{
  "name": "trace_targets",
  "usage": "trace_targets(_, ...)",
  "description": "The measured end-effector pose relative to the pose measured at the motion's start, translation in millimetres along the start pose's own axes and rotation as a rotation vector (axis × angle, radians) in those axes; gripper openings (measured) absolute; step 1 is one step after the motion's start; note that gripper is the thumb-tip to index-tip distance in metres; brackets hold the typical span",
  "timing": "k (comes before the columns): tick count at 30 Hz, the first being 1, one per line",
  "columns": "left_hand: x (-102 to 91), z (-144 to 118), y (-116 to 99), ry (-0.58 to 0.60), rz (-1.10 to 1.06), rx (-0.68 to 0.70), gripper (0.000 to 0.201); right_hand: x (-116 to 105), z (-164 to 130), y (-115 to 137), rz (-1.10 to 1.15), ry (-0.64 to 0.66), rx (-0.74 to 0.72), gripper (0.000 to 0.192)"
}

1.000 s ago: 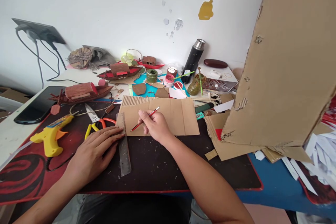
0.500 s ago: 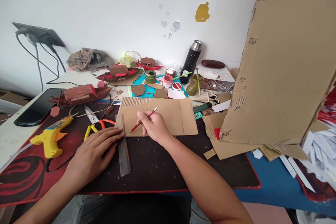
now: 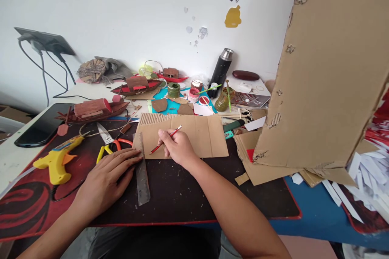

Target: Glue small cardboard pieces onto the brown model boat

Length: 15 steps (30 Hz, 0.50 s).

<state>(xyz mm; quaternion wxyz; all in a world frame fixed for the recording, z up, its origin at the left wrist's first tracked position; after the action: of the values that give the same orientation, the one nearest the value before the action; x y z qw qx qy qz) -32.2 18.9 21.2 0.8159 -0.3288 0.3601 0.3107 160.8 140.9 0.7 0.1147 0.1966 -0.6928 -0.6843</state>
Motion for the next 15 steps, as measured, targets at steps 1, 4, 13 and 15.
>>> trace_targets(1, 0.0, 0.0, 0.0, -0.001, 0.001, 0.000, 0.027, -0.1, -0.1, -0.2, 0.000, 0.000, 0.002, 0.071)
trace_targets(4, 0.4, -0.7, 0.6, -0.002, 0.003, -0.002, 0.028, -0.2, -0.6, -0.5, -0.002, -0.002, 0.002, 0.070)
trace_targets(13, 0.4, -1.4, 1.2, 0.006, 0.006, -0.008, 0.029, 0.1, -0.4, 1.5, -0.006, -0.003, 0.010, 0.070)
trace_targets(15, 0.6, -2.1, 2.0, 0.004, 0.000, -0.012, 0.029, -0.1, -0.4, 1.9, -0.006, -0.004, 0.005, 0.070)
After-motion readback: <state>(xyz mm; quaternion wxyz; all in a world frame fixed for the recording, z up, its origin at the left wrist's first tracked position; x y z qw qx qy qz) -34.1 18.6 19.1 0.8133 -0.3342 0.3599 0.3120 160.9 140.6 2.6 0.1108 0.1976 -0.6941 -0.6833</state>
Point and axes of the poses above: each hand's wrist, its own z-axis towards the middle knuckle, its own x-axis out of the palm, y = z × x, the point moved 6 cm from there along z, towards the middle knuckle, and after that the axes turned 8 degrees about -z, right-handed, at the moved point
